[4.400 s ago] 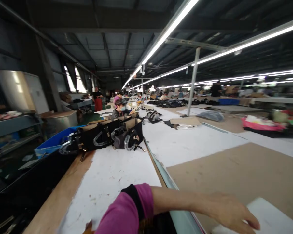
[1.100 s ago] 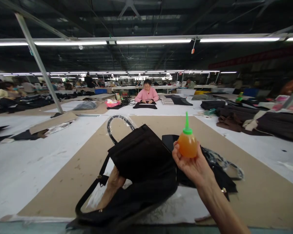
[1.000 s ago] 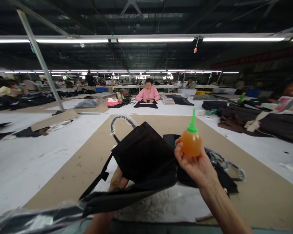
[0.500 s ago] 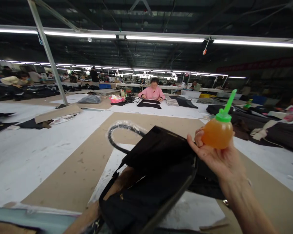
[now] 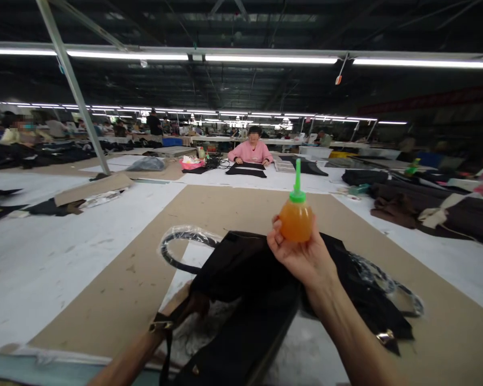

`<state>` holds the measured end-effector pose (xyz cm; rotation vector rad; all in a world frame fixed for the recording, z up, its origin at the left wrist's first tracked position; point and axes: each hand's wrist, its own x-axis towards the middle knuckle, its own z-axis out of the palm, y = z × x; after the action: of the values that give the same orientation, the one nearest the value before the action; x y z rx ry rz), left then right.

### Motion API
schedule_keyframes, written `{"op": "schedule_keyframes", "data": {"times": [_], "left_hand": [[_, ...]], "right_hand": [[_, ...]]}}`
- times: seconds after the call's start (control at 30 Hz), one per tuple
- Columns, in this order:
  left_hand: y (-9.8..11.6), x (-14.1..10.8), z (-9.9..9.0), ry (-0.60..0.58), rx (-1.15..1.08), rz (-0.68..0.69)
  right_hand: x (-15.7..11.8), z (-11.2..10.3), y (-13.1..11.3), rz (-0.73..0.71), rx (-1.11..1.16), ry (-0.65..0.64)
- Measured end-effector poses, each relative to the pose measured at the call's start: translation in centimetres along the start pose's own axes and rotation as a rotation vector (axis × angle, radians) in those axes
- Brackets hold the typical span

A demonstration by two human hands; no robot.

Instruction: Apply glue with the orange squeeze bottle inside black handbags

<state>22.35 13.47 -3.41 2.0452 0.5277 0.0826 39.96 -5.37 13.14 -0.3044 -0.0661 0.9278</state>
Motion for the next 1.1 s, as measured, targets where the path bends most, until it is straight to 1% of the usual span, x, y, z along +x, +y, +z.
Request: {"op": "schedule_keyframes", "data": {"times": [0.03,0.1,0.17,0.2,0.27,0.33,0.4,0.43,0.47,0.5,0.53,0.57,0.6,0.63,0.7,0.73,0.8,0.87,0.93,1.0,1.1], "left_hand": [[-0.8,-0.6,-1.5,-0.053,-0.024,-0.049],[-2.3,-1.8,-4.6,-0.15,-0.078,-0.194],[-3.4,-3.3,-7.9,-0.16,-0.078,-0.352],[-3.7,-4.3,-9.3,-0.116,-0.039,-0.411],[-3.5,-6.8,-11.6,0.032,0.077,-0.464],[-2.1,-9.9,-12.6,0.183,0.22,-0.481],[0.5,-12.7,-12.2,0.278,0.334,-0.499],[2.1,-13.8,-11.6,0.299,0.332,-0.482],[3.9,-14.4,-10.8,0.297,0.285,-0.443],[5.7,-14.7,-9.9,0.268,0.211,-0.38],[7.5,-14.5,-8.9,0.233,0.145,-0.265],[9.2,-13.9,-8.0,0.229,0.096,-0.152],[10.9,-13.0,-7.2,0.325,0.07,-0.044],[12.3,-11.8,-6.6,0.327,0.068,0.034],[14.6,-9.1,-5.7,0.24,0.108,0.166],[15.3,-7.8,-5.4,0.183,0.129,0.187],[16.0,-5.6,-5.2,0.058,0.127,0.197],[16.1,-4.3,-5.0,-0.03,0.087,0.201],[15.7,-3.8,-4.7,-0.081,0.056,0.208],[15.2,-3.8,-4.3,-0.117,0.067,0.182],[13.9,-4.1,-3.8,-0.168,0.17,0.057]], "right_hand": [[0.5,0.2,0.3,0.014,0.005,0.002],[1.4,0.8,1.1,0.047,0.016,-0.001],[2.4,1.7,2.1,0.084,0.034,-0.027],[2.9,2.1,2.7,0.104,0.045,-0.044],[3.7,2.8,3.9,0.146,0.065,-0.077],[4.5,3.3,4.9,0.184,0.077,-0.1],[5.1,3.6,5.6,0.205,0.084,-0.113],[5.3,3.7,5.8,0.209,0.086,-0.117],[5.5,3.7,6.0,0.208,0.087,-0.12],[5.6,3.8,6.2,0.205,0.086,-0.121],[5.7,3.8,6.3,0.203,0.082,-0.121],[5.7,3.9,6.3,0.2,0.077,-0.119],[5.7,3.9,6.4,0.199,0.069,-0.117],[5.7,4.0,6.4,0.198,0.06,-0.114],[5.6,4.0,6.4,0.197,0.04,-0.11],[5.5,4.0,6.3,0.193,0.033,-0.109],[5.4,3.9,6.1,0.183,0.024,-0.107],[5.3,3.7,5.8,0.171,0.024,-0.104],[5.2,3.5,5.5,0.166,0.025,-0.1],[5.3,3.4,5.4,0.172,0.023,-0.097],[5.3,3.4,5.5,0.189,0.012,-0.092]]}}
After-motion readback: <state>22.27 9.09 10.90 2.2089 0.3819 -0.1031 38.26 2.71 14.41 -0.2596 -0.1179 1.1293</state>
